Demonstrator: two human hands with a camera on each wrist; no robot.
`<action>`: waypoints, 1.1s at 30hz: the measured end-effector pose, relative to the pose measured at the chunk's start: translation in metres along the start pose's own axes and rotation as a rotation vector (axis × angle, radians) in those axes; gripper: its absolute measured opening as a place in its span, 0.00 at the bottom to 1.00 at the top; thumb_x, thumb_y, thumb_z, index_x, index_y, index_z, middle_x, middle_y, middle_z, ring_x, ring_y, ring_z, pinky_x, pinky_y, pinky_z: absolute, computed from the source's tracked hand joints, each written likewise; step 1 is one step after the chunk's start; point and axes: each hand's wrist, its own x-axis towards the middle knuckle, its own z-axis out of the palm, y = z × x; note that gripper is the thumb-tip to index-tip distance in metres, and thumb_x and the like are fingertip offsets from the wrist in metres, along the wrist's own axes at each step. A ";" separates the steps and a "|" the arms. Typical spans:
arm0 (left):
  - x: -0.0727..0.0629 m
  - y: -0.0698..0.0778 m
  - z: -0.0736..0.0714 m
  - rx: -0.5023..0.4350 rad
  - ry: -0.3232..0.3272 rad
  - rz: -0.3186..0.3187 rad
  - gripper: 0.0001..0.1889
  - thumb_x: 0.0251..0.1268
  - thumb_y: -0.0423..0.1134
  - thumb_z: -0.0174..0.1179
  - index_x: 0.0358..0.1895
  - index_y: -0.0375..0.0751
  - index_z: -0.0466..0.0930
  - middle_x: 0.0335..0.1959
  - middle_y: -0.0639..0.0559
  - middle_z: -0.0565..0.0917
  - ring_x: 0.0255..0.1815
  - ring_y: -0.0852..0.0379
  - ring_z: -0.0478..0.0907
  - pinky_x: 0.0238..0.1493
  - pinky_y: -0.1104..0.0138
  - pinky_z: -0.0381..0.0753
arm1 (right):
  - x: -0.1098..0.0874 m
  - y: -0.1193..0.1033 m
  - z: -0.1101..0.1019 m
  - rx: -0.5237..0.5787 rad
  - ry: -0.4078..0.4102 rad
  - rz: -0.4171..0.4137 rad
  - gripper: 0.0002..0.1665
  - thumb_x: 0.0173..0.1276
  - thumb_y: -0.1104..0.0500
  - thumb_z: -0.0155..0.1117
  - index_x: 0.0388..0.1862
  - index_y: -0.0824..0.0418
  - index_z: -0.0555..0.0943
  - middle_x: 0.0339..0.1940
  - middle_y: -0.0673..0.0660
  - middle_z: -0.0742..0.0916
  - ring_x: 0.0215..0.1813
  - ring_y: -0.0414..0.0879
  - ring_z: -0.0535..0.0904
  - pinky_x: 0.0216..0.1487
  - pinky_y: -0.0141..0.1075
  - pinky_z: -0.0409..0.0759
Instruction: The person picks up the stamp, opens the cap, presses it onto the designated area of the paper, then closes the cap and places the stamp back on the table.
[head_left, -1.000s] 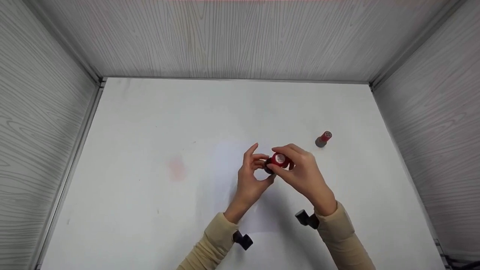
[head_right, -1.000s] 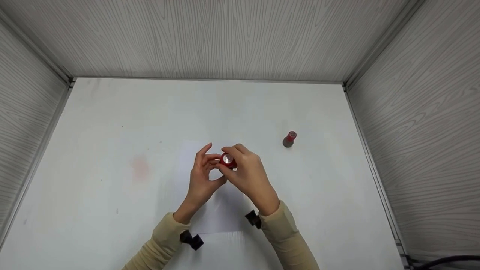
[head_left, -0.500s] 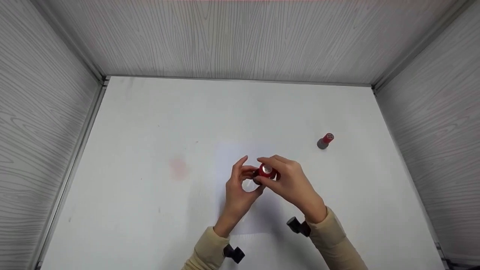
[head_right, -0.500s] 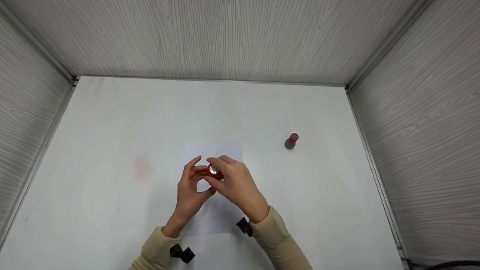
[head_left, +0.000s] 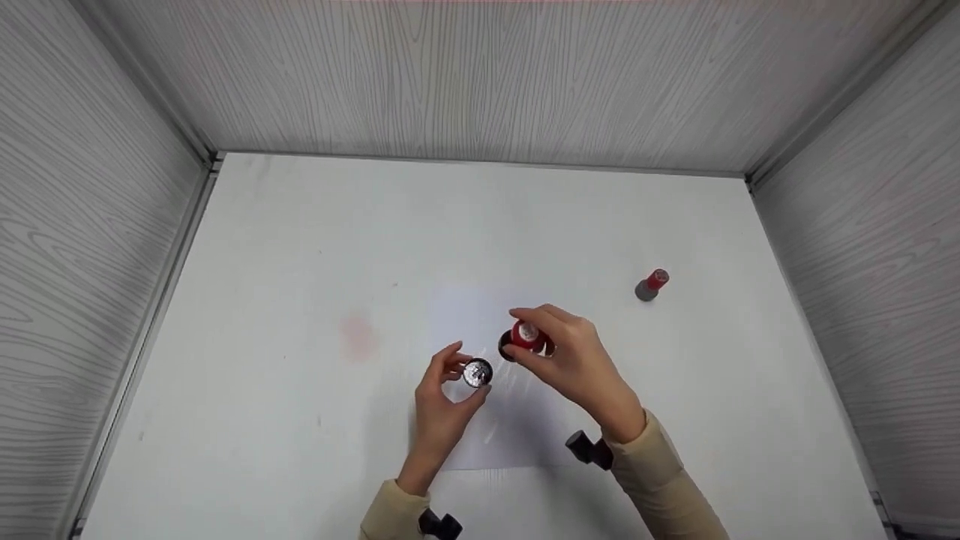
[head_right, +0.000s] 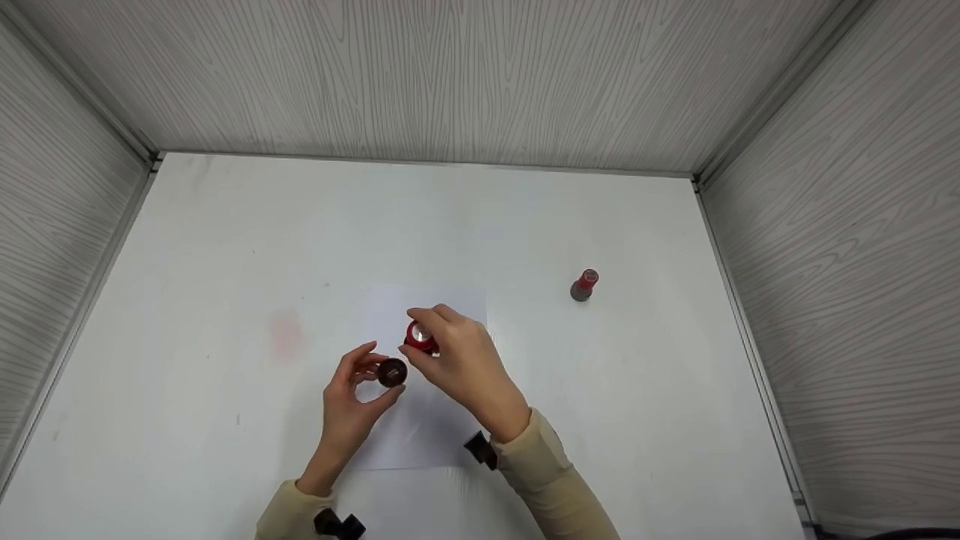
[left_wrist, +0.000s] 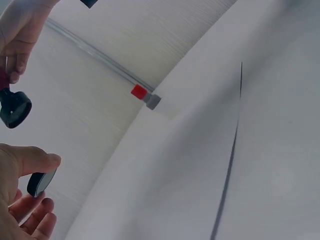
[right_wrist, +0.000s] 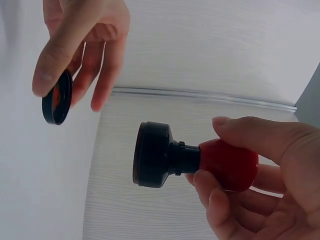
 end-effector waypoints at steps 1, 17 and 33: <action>-0.001 -0.003 -0.002 0.021 0.001 0.007 0.37 0.46 0.29 0.77 0.64 0.39 0.72 0.49 0.52 0.82 0.47 0.51 0.79 0.50 0.58 0.80 | 0.002 0.001 0.000 -0.009 0.007 0.001 0.24 0.57 0.62 0.78 0.53 0.63 0.83 0.40 0.55 0.87 0.32 0.40 0.77 0.30 0.31 0.81; -0.020 -0.049 0.005 0.066 -0.088 0.103 0.36 0.48 0.26 0.75 0.64 0.33 0.72 0.53 0.45 0.81 0.58 0.51 0.78 0.63 0.69 0.72 | 0.050 0.044 0.033 -0.032 0.140 -0.043 0.21 0.60 0.63 0.75 0.52 0.67 0.82 0.38 0.60 0.85 0.30 0.45 0.79 0.31 0.33 0.81; -0.022 -0.050 0.032 0.098 -0.052 0.136 0.35 0.50 0.30 0.75 0.64 0.35 0.72 0.52 0.49 0.80 0.56 0.53 0.79 0.60 0.64 0.76 | 0.069 0.088 0.081 -0.123 0.040 0.122 0.22 0.61 0.60 0.74 0.52 0.68 0.83 0.44 0.64 0.86 0.46 0.56 0.85 0.47 0.43 0.84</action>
